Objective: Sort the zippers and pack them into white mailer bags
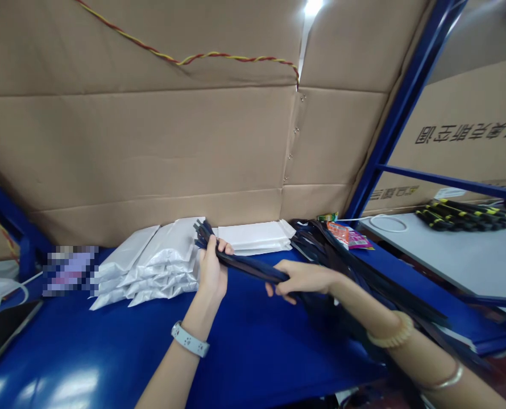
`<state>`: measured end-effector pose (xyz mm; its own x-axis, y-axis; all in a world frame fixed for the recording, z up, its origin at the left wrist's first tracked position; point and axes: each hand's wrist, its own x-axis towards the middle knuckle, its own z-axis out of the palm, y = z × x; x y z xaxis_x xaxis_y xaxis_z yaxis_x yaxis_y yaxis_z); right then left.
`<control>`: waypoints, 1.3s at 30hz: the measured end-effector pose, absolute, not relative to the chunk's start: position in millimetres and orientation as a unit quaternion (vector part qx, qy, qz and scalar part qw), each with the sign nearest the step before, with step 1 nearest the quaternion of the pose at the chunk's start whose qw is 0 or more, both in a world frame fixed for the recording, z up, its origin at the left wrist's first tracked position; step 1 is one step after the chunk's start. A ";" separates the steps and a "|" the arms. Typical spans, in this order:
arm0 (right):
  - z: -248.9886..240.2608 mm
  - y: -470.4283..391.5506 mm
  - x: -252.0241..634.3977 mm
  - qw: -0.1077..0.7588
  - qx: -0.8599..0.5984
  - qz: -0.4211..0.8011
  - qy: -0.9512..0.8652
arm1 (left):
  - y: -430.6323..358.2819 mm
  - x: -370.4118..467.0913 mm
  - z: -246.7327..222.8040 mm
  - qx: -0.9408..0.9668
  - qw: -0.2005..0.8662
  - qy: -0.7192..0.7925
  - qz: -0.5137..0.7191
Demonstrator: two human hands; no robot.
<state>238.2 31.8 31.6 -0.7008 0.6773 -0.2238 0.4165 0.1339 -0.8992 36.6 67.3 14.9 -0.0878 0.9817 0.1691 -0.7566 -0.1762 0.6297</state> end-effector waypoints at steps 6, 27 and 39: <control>113.1 36.7 296.6 0.111 -0.489 0.122 -0.857 | 65.6 35.6 19.9 0.345 0.595 0.193 0.700; -32.0 99.3 327.9 -0.007 -0.588 -0.177 -0.789 | 86.4 39.5 -55.2 0.324 0.416 0.534 0.661; 1.7 79.7 274.3 0.118 -0.543 -0.030 -0.831 | 83.7 23.8 -23.2 0.670 0.126 0.508 0.527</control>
